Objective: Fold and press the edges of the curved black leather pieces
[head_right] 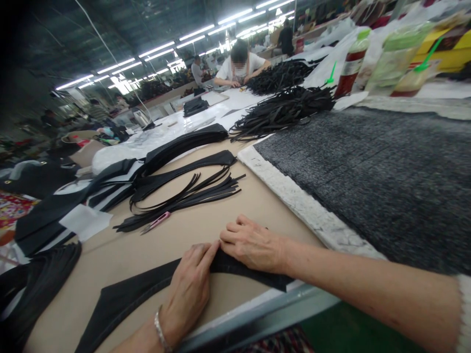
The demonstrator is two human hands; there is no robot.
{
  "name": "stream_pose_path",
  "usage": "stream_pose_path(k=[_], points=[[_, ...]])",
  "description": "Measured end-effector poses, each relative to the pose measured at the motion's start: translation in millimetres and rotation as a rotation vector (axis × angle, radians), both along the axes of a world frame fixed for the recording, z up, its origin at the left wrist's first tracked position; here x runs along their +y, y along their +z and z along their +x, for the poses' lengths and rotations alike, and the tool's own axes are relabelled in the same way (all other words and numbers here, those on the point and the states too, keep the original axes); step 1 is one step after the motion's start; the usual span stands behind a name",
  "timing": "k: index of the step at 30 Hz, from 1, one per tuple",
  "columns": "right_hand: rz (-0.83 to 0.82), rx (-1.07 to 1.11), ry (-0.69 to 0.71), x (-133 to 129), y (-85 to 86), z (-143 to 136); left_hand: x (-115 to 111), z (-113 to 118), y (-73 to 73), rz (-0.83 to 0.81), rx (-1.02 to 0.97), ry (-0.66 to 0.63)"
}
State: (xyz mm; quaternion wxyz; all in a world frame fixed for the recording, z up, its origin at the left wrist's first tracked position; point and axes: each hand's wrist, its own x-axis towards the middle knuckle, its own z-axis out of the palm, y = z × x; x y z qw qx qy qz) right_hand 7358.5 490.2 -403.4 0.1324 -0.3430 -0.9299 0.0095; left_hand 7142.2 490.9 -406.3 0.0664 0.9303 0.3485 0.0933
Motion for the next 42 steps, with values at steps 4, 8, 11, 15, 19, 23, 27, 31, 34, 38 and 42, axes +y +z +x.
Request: stream_pose_path(k=[4,8,11,15,19,23,27,31,34,38,42], points=[[0.024,-0.013,0.02,1.0,-1.3,5.4,-6.0,4.3,-8.5,0.066,0.004,0.044],[0.088,0.01,0.013,1.2,-5.6,21.0,-5.3,3.2,-6.7,0.067,0.044,0.023],[0.138,0.016,0.013,-0.7,-6.4,34.1,-2.4,6.6,-3.4,0.049,0.091,0.012],[0.154,-0.005,0.02,-5.5,-4.2,44.6,-0.3,10.0,-1.1,0.056,0.131,0.005],[0.101,-0.002,-0.02,-11.1,-5.0,47.8,-0.2,10.3,1.0,0.064,0.162,0.001],[0.022,0.019,-0.051,-16.0,-7.1,49.1,0.0,12.7,6.0,0.057,0.183,0.012],[-0.051,0.027,-0.07,-19.9,-5.2,49.8,0.0,24.4,11.5,0.067,0.114,0.035],[-0.071,0.022,-0.096,-21.6,-1.5,49.0,-0.7,42.4,7.3,0.001,0.065,-0.044],[-0.067,0.013,-0.111,-21.3,0.2,50.3,-2.3,49.5,-1.4,0.002,0.101,-0.083],[-0.023,-0.022,-0.088,-22.4,1.0,56.8,-4.1,49.3,-7.5,0.053,0.131,-0.096],[0.021,-0.028,-0.131,-26.8,2.1,62.9,-4.8,51.9,-4.1,0.071,0.149,-0.106]])
